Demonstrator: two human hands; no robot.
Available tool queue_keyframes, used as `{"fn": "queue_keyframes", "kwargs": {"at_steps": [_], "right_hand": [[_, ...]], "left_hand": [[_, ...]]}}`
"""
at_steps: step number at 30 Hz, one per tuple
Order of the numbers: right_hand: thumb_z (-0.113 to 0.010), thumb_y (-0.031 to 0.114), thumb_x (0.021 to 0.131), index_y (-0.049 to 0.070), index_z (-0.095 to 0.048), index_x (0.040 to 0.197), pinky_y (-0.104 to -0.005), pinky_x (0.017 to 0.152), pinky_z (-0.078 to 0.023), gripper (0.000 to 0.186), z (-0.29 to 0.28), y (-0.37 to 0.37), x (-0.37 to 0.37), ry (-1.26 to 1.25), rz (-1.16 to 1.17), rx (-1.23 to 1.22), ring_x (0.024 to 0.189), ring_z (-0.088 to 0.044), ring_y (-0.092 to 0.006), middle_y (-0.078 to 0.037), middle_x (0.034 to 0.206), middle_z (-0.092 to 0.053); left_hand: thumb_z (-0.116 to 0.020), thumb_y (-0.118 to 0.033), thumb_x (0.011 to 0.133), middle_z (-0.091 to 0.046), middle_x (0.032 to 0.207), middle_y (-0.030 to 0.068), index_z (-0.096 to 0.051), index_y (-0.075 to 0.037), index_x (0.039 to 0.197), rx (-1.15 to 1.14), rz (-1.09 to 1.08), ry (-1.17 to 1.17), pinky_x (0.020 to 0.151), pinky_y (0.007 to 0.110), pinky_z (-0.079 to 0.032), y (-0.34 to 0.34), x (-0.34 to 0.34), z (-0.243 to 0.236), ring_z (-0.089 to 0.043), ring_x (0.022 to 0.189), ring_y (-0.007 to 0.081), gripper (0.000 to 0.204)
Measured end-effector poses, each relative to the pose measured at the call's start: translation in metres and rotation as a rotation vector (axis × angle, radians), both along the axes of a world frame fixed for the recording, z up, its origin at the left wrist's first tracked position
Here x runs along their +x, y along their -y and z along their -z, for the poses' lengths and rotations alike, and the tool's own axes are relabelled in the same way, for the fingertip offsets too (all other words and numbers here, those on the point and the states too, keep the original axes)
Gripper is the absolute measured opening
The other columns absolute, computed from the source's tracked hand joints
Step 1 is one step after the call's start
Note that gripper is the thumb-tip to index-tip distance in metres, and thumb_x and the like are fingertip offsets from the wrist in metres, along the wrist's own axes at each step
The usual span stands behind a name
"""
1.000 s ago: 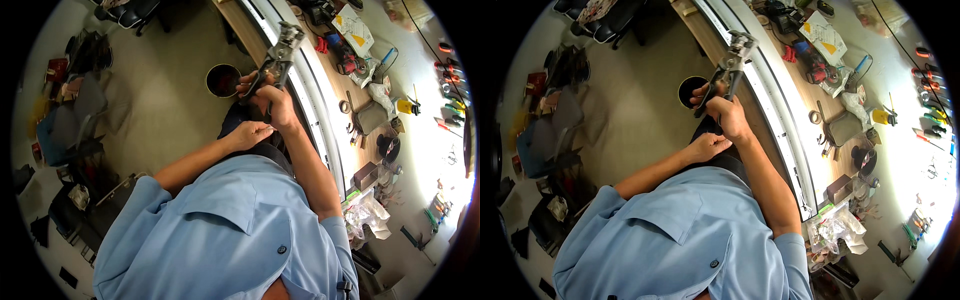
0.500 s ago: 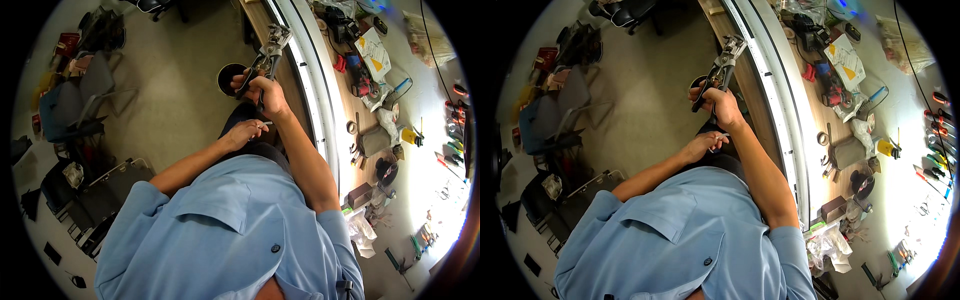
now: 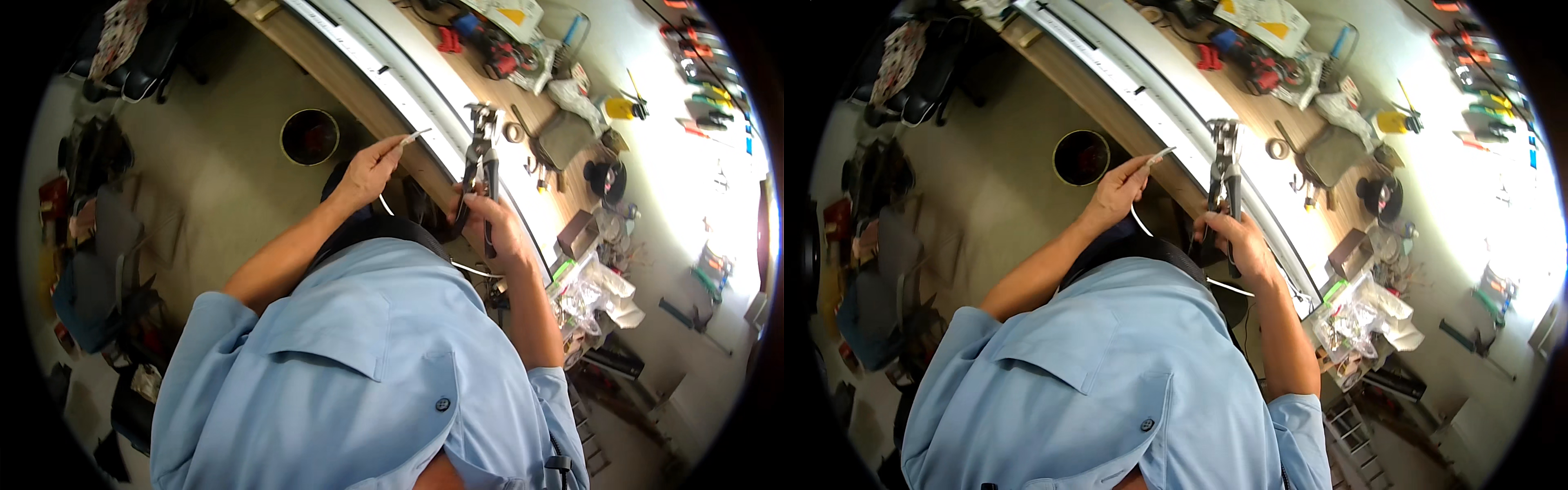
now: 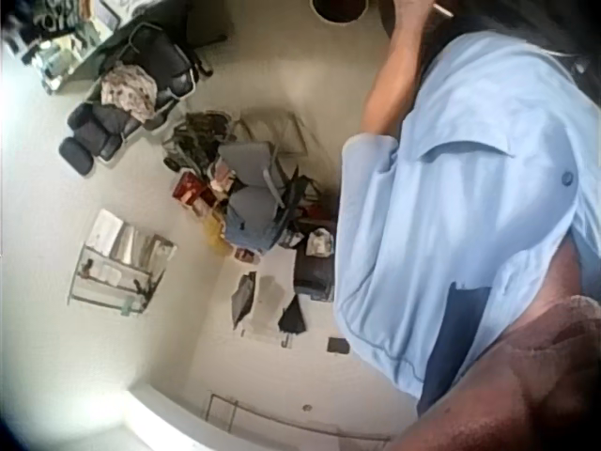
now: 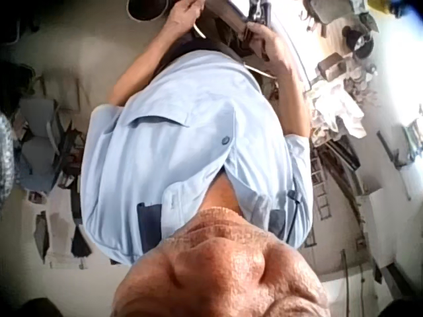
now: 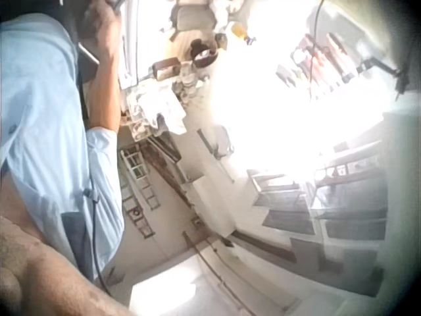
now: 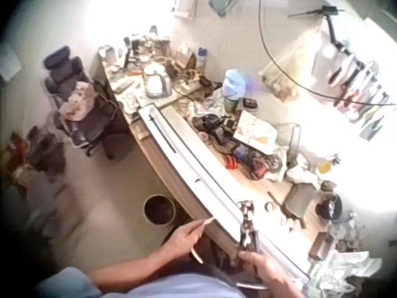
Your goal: The person strips the insulation from a white electrical cable using wire strippers and cuts the ends with scissors. They then twist the exposed copper wires and insert them into a white plastic connector, securing the connection. Finally, the person plugs the cable into a power source to test the long fluorescent light fixture, which illuminates.
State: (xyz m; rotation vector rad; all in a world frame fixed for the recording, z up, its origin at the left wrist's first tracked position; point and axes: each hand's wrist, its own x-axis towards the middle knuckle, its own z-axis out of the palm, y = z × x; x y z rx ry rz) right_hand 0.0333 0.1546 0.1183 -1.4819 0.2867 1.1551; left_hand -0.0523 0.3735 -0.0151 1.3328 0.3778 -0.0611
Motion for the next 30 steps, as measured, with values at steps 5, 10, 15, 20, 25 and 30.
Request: {"fn": "queue_keyframes", "kwargs": {"at_steps": [5,10,15,20,25,30], "right_hand": [[-0.056,0.031,0.094,-0.005,-0.055,0.126,-0.0378,0.09,-0.05,0.048,0.019,0.054,-0.022,-0.322,0.074,0.125,0.094,-0.065,-0.0253,-0.015,0.106,-0.066],[-0.054,0.036,0.093,-0.006,-0.053,0.128,-0.0407,0.094,-0.047,0.055,0.023,0.072,-0.032,-0.457,0.008,0.357,0.099,-0.063,-0.0291,-0.016,0.107,-0.065],[-0.05,0.026,0.091,-0.007,-0.05,0.131,-0.0388,0.092,-0.048,0.052,0.013,0.085,-0.035,-0.462,-0.043,0.335,0.098,-0.065,-0.0278,-0.018,0.106,-0.066],[-0.048,0.021,0.088,-0.006,-0.051,0.13,-0.0374,0.09,-0.048,0.05,0.017,0.09,-0.039,-0.459,-0.096,0.336,0.095,-0.065,-0.027,-0.017,0.103,-0.066],[-0.048,0.02,0.087,-0.007,-0.053,0.125,-0.0362,0.086,-0.048,0.047,0.017,0.087,-0.039,-0.52,-0.114,0.338,0.093,-0.065,-0.0258,-0.016,0.102,-0.065],[-0.046,0.018,0.088,-0.009,-0.053,0.123,-0.0348,0.085,-0.05,0.045,0.008,0.082,-0.031,-0.535,-0.219,0.235,0.092,-0.065,-0.0258,-0.016,0.102,-0.065]], "left_hand": [[-0.044,-0.012,0.104,-0.061,0.1,0.0037,-0.043,-0.003,0.148,-0.104,0.105,0.114,0.063,0.021,-0.039,0.031,0.037,-0.019,-0.044,0.074,0.0051,0.044],[-0.044,-0.003,0.101,-0.058,0.123,0.0068,-0.031,-0.007,0.155,-0.068,0.08,0.227,0.068,0.022,-0.043,0.064,0.042,-0.032,-0.046,0.077,0.0062,0.055],[-0.045,0.0,0.101,-0.055,0.138,0.0085,-0.035,-0.005,0.153,-0.047,0.225,0.175,0.087,0.021,-0.046,0.065,0.039,-0.032,-0.054,0.096,0.0064,0.054],[-0.045,0.003,0.099,-0.062,0.123,0.0048,-0.041,-0.001,0.15,-0.073,0.422,0.12,0.098,0.024,-0.044,0.068,0.035,-0.031,-0.057,0.108,0.0096,0.051],[-0.047,0.0,0.099,-0.067,0.109,0.0032,-0.041,-0.002,0.15,-0.07,0.518,-0.029,0.082,0.022,-0.05,0.051,0.03,-0.036,-0.06,0.092,0.0081,0.051],[-0.052,-0.004,0.1,-0.068,0.112,0.0039,-0.043,-0.002,0.148,-0.178,0.575,-0.005,0.081,0.025,-0.054,0.036,0.032,-0.043,-0.062,0.093,0.0088,0.049]]}}
